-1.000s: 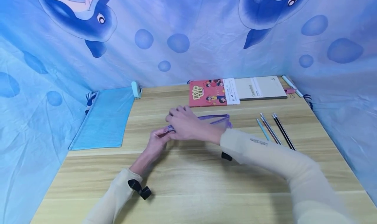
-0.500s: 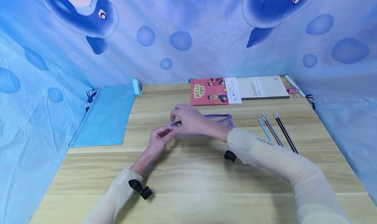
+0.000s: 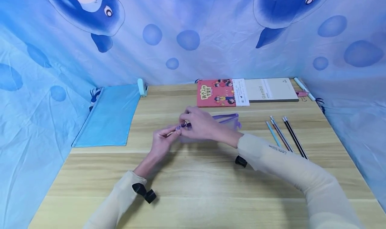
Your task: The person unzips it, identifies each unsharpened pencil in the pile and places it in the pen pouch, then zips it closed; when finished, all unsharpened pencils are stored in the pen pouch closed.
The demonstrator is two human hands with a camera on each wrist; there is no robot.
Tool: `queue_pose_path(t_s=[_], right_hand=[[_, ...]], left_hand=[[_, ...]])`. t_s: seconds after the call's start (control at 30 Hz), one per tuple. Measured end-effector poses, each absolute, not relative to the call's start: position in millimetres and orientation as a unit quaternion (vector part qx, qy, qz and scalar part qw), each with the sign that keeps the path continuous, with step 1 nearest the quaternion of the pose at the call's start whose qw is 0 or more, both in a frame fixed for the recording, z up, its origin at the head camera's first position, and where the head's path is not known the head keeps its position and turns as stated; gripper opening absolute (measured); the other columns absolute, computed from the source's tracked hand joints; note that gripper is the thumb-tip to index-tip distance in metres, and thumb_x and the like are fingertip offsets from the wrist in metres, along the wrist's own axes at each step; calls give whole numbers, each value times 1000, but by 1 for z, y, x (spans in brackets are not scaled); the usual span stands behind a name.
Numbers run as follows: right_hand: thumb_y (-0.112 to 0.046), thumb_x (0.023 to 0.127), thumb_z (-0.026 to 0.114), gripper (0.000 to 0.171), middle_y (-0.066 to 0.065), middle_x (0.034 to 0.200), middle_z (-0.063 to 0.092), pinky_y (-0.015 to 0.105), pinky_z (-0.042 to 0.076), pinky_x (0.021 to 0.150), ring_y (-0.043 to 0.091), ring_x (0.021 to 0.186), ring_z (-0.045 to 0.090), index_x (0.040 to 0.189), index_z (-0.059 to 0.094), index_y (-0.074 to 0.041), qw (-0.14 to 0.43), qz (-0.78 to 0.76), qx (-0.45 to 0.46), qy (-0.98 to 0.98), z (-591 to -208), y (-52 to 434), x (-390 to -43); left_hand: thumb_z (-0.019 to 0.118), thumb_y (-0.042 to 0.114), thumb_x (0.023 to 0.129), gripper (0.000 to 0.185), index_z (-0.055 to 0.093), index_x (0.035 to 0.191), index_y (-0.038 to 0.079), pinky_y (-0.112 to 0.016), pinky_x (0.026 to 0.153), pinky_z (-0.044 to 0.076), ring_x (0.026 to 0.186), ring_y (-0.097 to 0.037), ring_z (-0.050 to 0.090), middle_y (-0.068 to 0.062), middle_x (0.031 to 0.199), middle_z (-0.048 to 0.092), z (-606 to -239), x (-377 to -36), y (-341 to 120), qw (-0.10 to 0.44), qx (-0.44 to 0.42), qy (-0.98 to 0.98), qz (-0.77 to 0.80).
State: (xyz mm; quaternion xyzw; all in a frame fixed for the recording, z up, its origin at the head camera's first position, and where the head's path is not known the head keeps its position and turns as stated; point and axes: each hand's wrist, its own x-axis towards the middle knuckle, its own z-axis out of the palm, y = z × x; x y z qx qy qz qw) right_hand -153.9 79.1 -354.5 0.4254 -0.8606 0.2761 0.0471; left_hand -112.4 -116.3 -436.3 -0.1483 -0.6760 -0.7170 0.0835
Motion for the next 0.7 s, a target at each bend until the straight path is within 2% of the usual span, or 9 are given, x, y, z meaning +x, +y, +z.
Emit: queue_pose_path(t_s=[0.27,0.53,0.7], right_hand=[[-26,88,70,20,7,112,57,30,49,63,18,82,55,104,73,-14,55,258,394,-880,-358,108,-158],[-23,85,70,14,10,106,58,36,47,60,24,83,55,95,72,-14,129,251,395,-874,-365,150,-165],[-19,81,69,14,14,103,60,39,48,63,26,82,57,92,72,-11,168,249,389,-871,-366,182,-171]], left_hand=[[68,-11,87,23,69,110,-12,-27,84,55,93,-13,67,-27,109,68,-432,-114,-119,74,-100,-700,-704],[67,-10,89,21,70,109,-13,-22,82,54,95,-11,67,-27,111,68,-431,-118,-125,72,-92,-717,-687],[69,-7,88,20,72,108,-11,-19,74,54,86,-10,66,-24,106,70,-430,-120,-132,87,-79,-713,-691]])
